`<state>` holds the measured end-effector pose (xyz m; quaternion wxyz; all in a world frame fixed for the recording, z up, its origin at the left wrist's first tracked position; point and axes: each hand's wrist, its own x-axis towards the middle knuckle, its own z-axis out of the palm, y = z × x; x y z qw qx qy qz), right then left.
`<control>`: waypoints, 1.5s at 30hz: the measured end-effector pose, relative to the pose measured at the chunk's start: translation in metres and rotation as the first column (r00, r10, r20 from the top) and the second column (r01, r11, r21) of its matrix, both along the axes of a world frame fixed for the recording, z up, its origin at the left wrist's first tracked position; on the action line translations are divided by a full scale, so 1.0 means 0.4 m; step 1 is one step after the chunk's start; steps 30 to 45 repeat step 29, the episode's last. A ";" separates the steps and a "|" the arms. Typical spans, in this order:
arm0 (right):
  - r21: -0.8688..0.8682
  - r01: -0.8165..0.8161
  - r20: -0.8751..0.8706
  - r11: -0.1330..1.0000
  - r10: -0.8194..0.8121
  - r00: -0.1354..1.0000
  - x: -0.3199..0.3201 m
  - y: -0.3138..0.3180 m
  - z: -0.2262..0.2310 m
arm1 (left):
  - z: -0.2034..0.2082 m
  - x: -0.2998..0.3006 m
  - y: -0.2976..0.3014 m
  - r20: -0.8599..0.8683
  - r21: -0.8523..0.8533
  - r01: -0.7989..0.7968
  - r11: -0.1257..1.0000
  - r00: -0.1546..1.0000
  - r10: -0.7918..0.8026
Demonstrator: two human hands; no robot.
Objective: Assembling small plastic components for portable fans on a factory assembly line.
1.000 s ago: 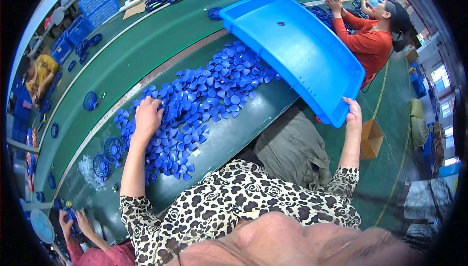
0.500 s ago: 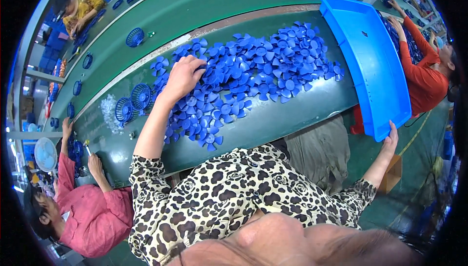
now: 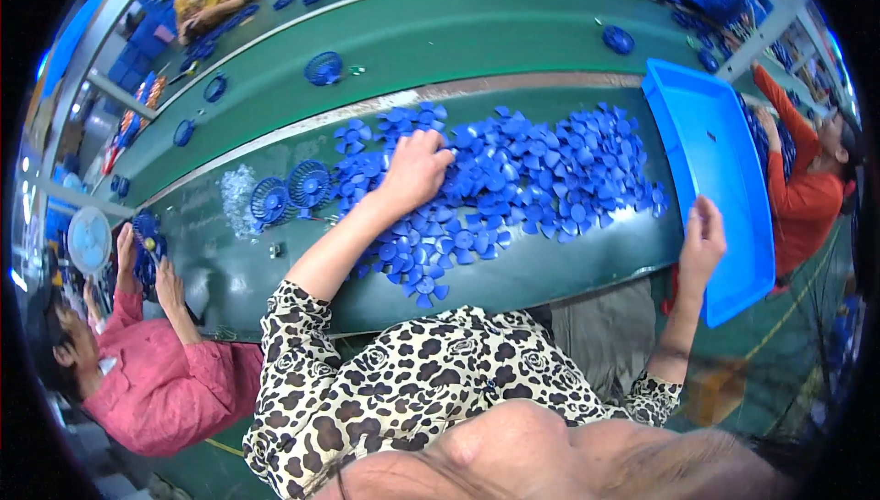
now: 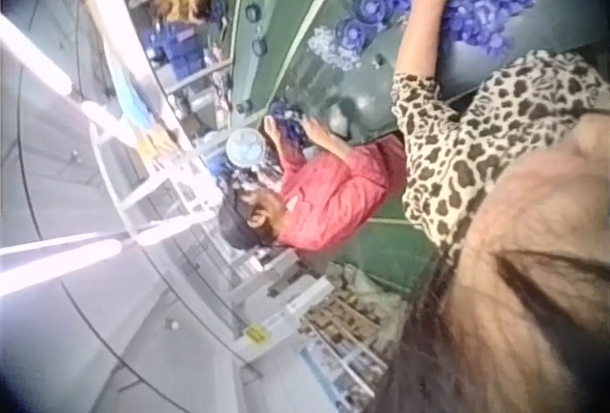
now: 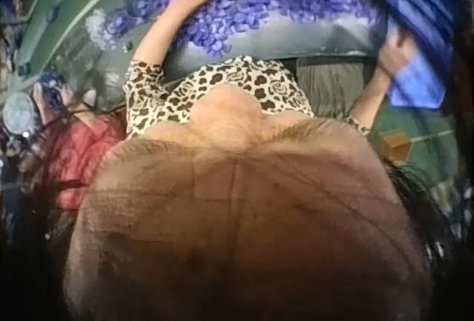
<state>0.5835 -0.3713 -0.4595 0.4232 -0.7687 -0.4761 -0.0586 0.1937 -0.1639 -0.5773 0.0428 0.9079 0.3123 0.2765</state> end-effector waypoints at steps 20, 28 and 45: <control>-0.322 -0.871 0.011 0.370 0.922 0.387 -0.538 0.292 0.082 | 0.704 -0.605 -0.031 0.476 0.743 -0.390 0.544 0.879 -0.021; -0.375 -0.868 0.186 0.327 0.943 0.275 -0.640 0.413 0.177 | 1.090 -1.027 0.412 0.467 0.565 -0.818 0.107 0.425 0.776; -0.340 -0.853 0.271 0.395 0.910 0.313 -0.650 0.426 0.213 | 1.059 -1.007 0.435 0.498 0.584 -0.810 0.057 0.412 0.763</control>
